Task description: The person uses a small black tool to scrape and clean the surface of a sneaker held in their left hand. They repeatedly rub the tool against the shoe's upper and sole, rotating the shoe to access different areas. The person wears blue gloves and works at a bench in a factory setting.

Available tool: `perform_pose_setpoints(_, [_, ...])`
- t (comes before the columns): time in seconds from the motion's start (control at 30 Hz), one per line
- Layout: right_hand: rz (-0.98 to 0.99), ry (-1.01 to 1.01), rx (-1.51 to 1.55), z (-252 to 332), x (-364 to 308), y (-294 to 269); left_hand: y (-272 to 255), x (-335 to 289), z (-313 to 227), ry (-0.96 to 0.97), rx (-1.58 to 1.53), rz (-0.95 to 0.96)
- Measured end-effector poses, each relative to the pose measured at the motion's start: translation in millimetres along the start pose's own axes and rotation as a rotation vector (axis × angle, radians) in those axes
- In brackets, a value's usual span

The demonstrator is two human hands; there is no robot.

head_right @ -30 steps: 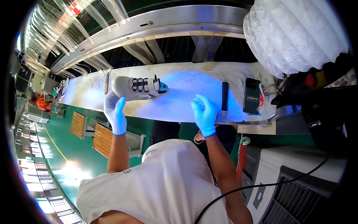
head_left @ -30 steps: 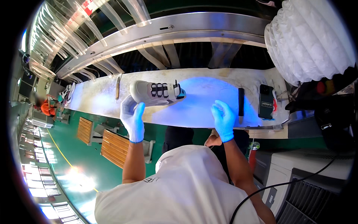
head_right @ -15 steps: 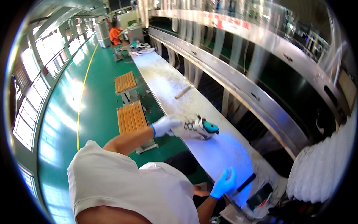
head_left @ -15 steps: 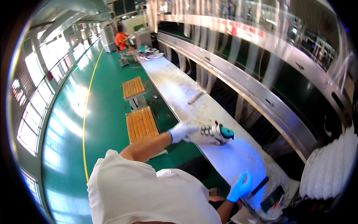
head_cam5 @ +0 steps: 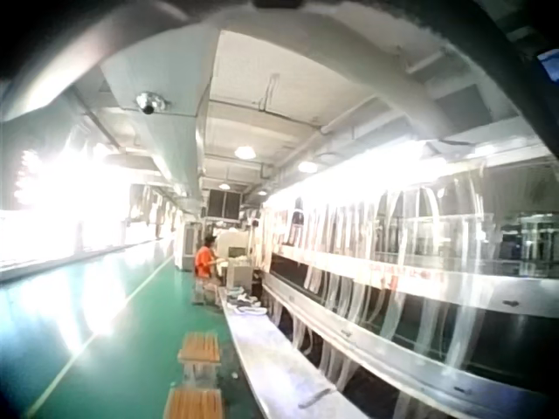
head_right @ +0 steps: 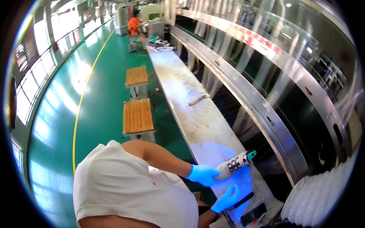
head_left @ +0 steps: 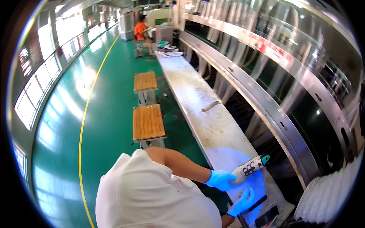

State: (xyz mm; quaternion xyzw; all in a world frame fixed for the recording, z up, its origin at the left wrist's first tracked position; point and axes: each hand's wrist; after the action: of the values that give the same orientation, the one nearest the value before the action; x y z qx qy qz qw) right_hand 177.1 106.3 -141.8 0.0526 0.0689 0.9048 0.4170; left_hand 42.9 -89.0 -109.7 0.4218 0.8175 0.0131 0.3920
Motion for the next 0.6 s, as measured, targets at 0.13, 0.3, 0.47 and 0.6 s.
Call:
perform_pose_setpoints(0.13, [0.082,-0.298,-0.193,-7,-9,6,13,-79,-48,-0.239,0.368,0.342])
perform_pose_setpoints(0.3, [0.058,-0.199,-0.178,-1,-10,28,83,-63,-207,1.107,1.044,0.014])
perform_pose_setpoints(0.47, [-0.037,-0.234,-0.115,-6,-17,25,219,29,-347,1.589,1.183,-0.228])
perform_pose_setpoints(0.6, [0.015,-0.387,-0.317,15,-17,46,290,110,-401,1.461,1.42,-0.521])
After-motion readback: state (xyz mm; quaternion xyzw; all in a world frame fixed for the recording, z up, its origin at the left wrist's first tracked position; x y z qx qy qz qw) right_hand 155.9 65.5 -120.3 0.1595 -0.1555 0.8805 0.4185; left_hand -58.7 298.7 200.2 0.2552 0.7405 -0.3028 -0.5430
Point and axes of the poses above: each hand's wrist, its own x-axis towards the middle knuckle, its own y-axis out of the palm, z = x × y, and after that the axes turned 13 degrees about x, right-handed
